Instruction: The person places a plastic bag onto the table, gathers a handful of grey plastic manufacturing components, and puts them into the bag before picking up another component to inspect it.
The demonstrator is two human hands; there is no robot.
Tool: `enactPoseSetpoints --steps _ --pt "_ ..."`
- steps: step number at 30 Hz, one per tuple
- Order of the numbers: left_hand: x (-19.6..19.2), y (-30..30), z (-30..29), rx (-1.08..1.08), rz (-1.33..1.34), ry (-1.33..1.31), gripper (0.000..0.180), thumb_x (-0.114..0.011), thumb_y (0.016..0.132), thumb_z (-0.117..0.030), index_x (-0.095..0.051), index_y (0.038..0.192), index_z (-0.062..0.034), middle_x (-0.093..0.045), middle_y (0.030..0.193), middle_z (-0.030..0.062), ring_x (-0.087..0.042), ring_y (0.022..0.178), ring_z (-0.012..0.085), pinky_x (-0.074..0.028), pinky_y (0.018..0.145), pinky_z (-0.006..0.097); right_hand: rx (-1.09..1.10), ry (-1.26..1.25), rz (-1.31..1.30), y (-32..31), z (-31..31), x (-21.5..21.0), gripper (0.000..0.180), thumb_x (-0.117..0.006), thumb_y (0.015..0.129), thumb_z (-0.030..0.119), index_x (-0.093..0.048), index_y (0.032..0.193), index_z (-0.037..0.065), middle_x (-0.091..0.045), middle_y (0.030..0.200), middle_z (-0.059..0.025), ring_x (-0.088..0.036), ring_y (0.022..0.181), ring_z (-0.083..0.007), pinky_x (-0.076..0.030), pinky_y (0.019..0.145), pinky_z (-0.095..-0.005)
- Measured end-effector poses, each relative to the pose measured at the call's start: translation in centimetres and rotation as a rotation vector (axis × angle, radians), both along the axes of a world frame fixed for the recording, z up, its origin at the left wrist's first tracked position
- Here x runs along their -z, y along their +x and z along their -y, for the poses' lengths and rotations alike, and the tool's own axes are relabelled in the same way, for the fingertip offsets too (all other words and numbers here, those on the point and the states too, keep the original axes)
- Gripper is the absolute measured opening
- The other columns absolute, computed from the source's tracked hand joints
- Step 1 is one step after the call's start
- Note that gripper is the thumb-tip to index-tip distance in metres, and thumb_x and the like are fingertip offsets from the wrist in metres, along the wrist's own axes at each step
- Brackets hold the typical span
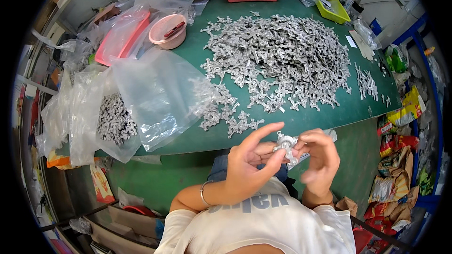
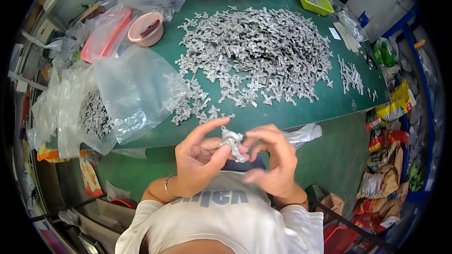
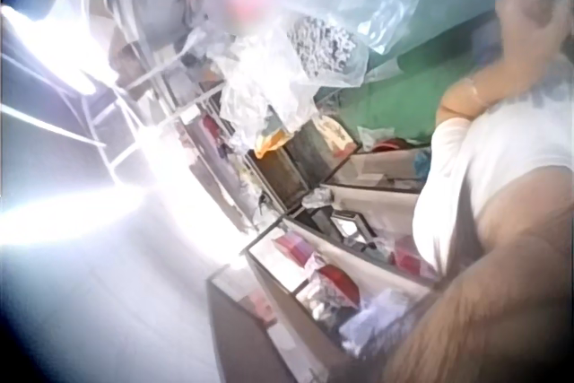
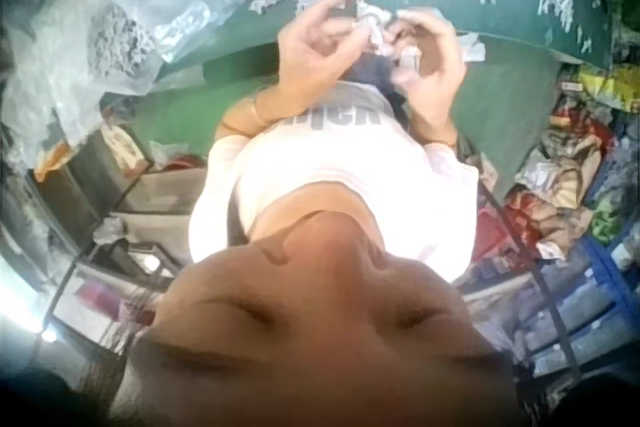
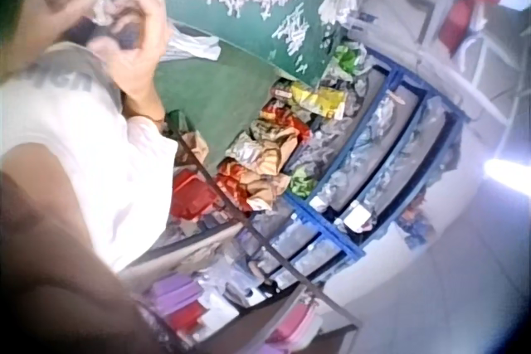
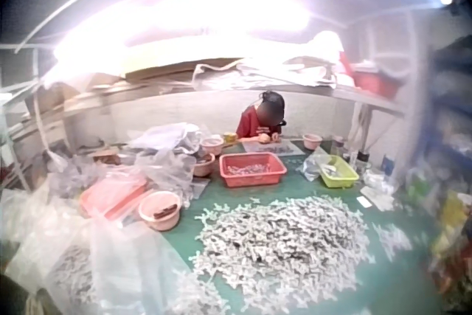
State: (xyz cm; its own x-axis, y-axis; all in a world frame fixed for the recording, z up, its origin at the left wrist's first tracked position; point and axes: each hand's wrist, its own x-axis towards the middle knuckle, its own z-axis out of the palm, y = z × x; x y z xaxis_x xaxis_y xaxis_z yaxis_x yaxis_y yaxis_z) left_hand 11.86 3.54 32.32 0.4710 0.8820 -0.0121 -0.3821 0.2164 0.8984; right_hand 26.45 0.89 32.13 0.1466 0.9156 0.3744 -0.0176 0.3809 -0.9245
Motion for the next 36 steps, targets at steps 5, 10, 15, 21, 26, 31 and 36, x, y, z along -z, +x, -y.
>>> enactPoseSetpoints --steps 5,10,15,21,26,31,36 --pt "0.5 0.1 0.0 -0.082 0.060 0.053 0.032 -0.048 0.085 0.003 -0.040 0.116 0.0041 -0.061 0.093 0.0134 -0.059 0.087 0.0155 -0.050 0.077 0.027 0.142 0.289 0.593 0.5 -0.2 -0.3 0.036 -0.076 0.058 0.003 -0.060 0.089 -0.003 -0.056 0.079 -0.0123 -0.056 0.067 -0.0212 -0.044 0.055 -0.0282" --pt "0.1 -0.8 -0.6 0.083 0.150 -0.062 0.024 -0.044 0.089 -0.002 -0.046 0.111 0.0059 -0.059 0.098 0.0131 -0.059 0.089 0.0167 -0.051 0.077 0.028 0.132 0.290 0.550 1.0 0.1 -0.7 0.030 -0.075 0.058 0.004 -0.061 0.085 -0.003 -0.058 0.078 -0.0128 -0.056 0.064 -0.0228 -0.044 0.055 -0.0306" --pt "0.2 -1.0 -0.8 0.062 0.084 -0.031 0.025 -0.042 0.091 -0.008 -0.050 0.106 0.0090 -0.061 0.091 0.0162 -0.062 0.082 0.0216 -0.052 0.073 0.032 0.122 0.288 0.541 1.1 0.4 -0.4 0.031 -0.075 0.059 0.006 -0.061 0.084 -0.003 -0.058 0.076 -0.0123 -0.056 0.064 -0.0228 -0.044 0.055 -0.0304" --pt "0.3 -1.2 -1.1 0.132 0.137 -0.038 0.025 -0.042 0.091 -0.011 -0.051 0.106 0.0077 -0.059 0.094 0.0149 -0.062 0.084 0.0223 -0.052 0.074 0.031 0.131 0.319 0.535 1.2 0.7 -0.1 0.033 -0.076 0.058 0.008 -0.061 0.085 -0.002 -0.058 0.075 -0.0114 -0.057 0.063 -0.0232 -0.044 0.055 -0.0304" --pt "0.5 -1.3 -1.1 0.182 0.148 -0.018 0.026 -0.042 0.092 -0.012 -0.050 0.108 0.0066 -0.058 0.098 0.0138 -0.061 0.087 0.0213 -0.051 0.077 0.030 0.138 0.332 0.554 1.1 0.9 -0.3 0.035 -0.077 0.057 0.008 -0.061 0.087 -0.002 -0.058 0.075 -0.0109 -0.057 0.063 -0.0232 -0.045 0.054 -0.0304" --pt "0.5 -1.0 -0.9 0.133 0.129 -0.032 0.028 -0.045 0.091 -0.017 -0.052 0.102 0.0079 -0.060 0.091 0.0164 -0.063 0.079 0.0223 -0.052 0.071 0.031 0.149 0.370 0.570 1.1 1.0 -0.2 0.037 -0.077 0.056 0.010 -0.061 0.088 -0.001 -0.059 0.075 -0.0104 -0.057 0.061 -0.0230 -0.045 0.053 -0.0303" --pt "0.6 -0.6 -1.1 0.142 0.145 -0.029 0.028 -0.045 0.091 -0.017 -0.052 0.102 0.0074 -0.060 0.091 0.0165 -0.063 0.080 0.0221 -0.052 0.071 0.031 0.165 0.366 0.571 1.3 0.9 -0.2 0.036 -0.077 0.056 0.009 -0.062 0.087 0.000 -0.058 0.074 -0.0099 -0.057 0.061 -0.0229 -0.045 0.052 -0.0299"
